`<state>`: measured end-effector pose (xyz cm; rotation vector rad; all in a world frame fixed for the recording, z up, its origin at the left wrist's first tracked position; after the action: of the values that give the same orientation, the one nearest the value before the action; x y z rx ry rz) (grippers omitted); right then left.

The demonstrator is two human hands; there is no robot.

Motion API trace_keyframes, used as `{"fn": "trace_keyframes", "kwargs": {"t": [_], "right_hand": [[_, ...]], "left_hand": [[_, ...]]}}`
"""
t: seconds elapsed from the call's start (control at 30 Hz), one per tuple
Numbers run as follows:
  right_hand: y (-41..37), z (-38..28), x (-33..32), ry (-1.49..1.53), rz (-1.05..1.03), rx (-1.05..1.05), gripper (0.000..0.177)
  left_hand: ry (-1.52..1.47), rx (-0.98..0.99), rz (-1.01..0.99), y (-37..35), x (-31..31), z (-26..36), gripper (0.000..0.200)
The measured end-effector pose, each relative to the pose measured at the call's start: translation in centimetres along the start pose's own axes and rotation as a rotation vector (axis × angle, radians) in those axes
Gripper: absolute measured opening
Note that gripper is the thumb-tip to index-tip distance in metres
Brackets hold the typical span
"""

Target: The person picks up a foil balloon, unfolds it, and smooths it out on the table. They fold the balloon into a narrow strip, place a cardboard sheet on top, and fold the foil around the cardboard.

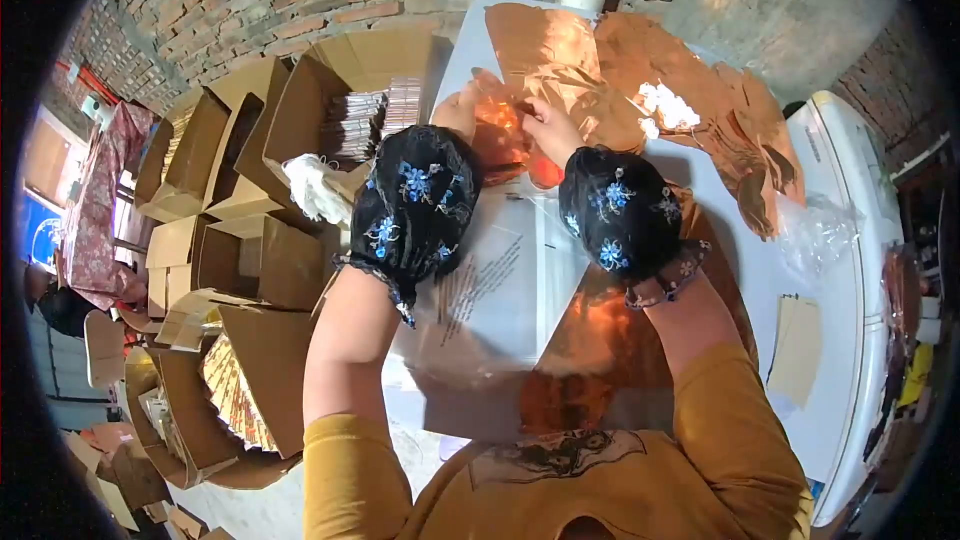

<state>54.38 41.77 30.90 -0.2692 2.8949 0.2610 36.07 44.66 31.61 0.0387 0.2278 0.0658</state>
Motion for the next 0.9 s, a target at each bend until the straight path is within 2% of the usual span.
{"fn": "trace_keyframes", "kwargs": {"t": [0.07,0.1,0.2,0.23,0.33,0.37,0.47,0.5,0.6,0.63,0.7,0.77,0.87,0.9], "right_hand": [[-0.6,-1.0,0.2,0.160,-0.022,0.077,0.032],[-0.9,-1.2,0.2,0.240,-0.033,0.116,0.034],[-1.6,-3.2,-0.1,0.245,-0.061,0.023,0.041],[-2.1,-3.7,0.0,0.258,-0.096,0.020,0.056],[-3.4,-6.3,0.5,-0.043,-0.105,-0.182,0.070],[-3.8,-6.2,0.5,-0.119,-0.085,-0.127,0.077],[-2.6,-3.4,0.9,-0.237,-0.119,-0.183,0.079],[-1.6,-0.8,0.8,-0.226,-0.037,-0.204,0.071],[-2.7,-2.9,0.2,-0.580,0.065,-0.213,0.057],[-1.9,-1.4,0.2,-0.581,0.096,-0.204,0.045],[-1.3,-0.4,0.0,-0.440,0.079,-0.111,0.042],[-1.1,-1.0,-0.6,-0.320,0.110,-0.071,0.041],[-1.4,-4.5,-2.6,-0.170,0.227,-0.082,0.039],[0.8,-2.8,-4.2,-0.255,0.083,0.129,0.049]], "left_hand": [[-0.240,-0.181,0.001,1.6,0.8,-3.3,0.067],[-0.286,-0.200,-0.033,1.6,1.0,-3.1,0.069],[-0.381,-0.245,-0.056,0.8,0.9,-1.7,0.075],[-0.406,-0.259,-0.050,0.3,0.7,-1.0,0.077],[-0.438,-0.191,0.101,0.8,-0.2,-0.5,0.056],[-0.445,-0.157,0.087,0.9,-0.2,-0.3,0.049],[-0.464,-0.051,0.038,1.3,-0.1,0.4,0.031],[-0.511,-0.110,0.048,-0.6,-0.2,2.7,0.024],[-0.655,-0.111,-0.028,-2.8,0.4,5.0,0.023],[-0.632,-0.112,-0.015,-2.8,0.4,4.5,0.019],[-0.241,0.093,0.112,-1.6,-0.2,1.7,0.016],[0.153,0.297,0.219,-4.5,-0.4,4.6,0.014],[0.527,0.683,0.038,-4.9,2.7,3.1,0.032],[0.638,0.620,-0.006,-5.5,3.1,3.2,0.034]]}}
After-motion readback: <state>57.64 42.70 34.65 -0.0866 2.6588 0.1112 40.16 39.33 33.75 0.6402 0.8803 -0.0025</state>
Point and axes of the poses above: each hand's wrist, its own y-axis towards the middle knuckle, its own x-axis out of the palm, z = x × y, the point moved 8 cm from there along y, towards the middle knuckle, and after that the axes turned 5 degrees about -y, right-handed, at the moved point
